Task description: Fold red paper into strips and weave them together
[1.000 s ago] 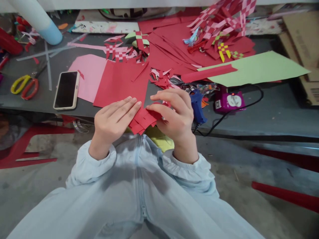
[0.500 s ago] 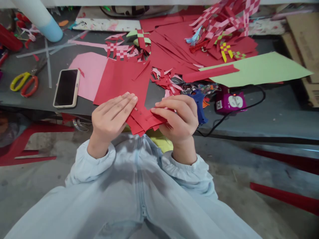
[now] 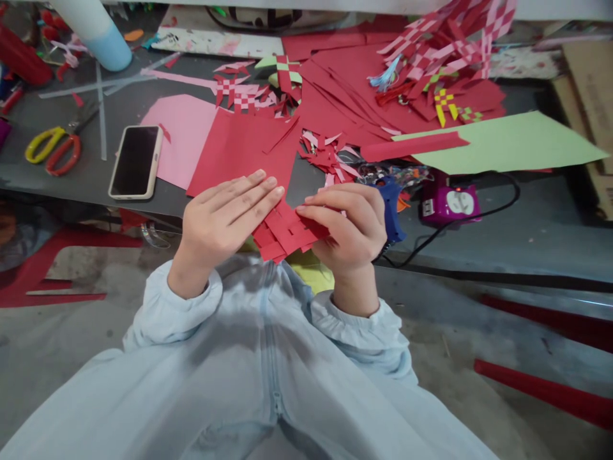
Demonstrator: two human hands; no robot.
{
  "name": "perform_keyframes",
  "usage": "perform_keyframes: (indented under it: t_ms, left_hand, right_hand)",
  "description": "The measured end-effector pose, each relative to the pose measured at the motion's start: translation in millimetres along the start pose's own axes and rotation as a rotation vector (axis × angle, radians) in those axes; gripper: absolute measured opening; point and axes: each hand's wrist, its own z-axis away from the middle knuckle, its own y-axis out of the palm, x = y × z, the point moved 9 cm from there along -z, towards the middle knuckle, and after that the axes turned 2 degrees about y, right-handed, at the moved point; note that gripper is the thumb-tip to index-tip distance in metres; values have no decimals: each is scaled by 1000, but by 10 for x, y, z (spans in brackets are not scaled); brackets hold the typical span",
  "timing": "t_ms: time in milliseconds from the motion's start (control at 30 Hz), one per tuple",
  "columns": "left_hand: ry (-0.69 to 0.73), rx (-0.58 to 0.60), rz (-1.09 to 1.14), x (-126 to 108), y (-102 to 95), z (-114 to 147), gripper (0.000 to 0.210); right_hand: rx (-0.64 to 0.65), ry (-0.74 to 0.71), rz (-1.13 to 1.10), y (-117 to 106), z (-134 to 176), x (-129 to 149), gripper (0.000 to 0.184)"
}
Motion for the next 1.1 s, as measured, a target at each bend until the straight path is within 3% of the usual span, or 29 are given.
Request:
perform_keyframes:
  t_ms: [133, 333, 633, 833, 1100]
  left_hand:
    - [-61, 23, 72, 51, 28, -12, 31]
    - [78, -67, -32, -66, -61, -17, 35]
    - [167, -69, -59, -114, -10, 5, 44]
    - [13, 35, 77, -13, 89, -26, 39]
    - [-150, 54, 161, 123, 143, 7, 34]
  right_hand:
    - [-21, 10, -2, 3, -26, -23, 13]
    - [-81, -21, -97, -45, -93, 4, 12]
    - [-47, 22, -61, 38, -82, -19, 21]
    - [-54, 48, -94, 56, -128, -18, 18]
    - [-21, 32, -205, 101, -139, 8, 14]
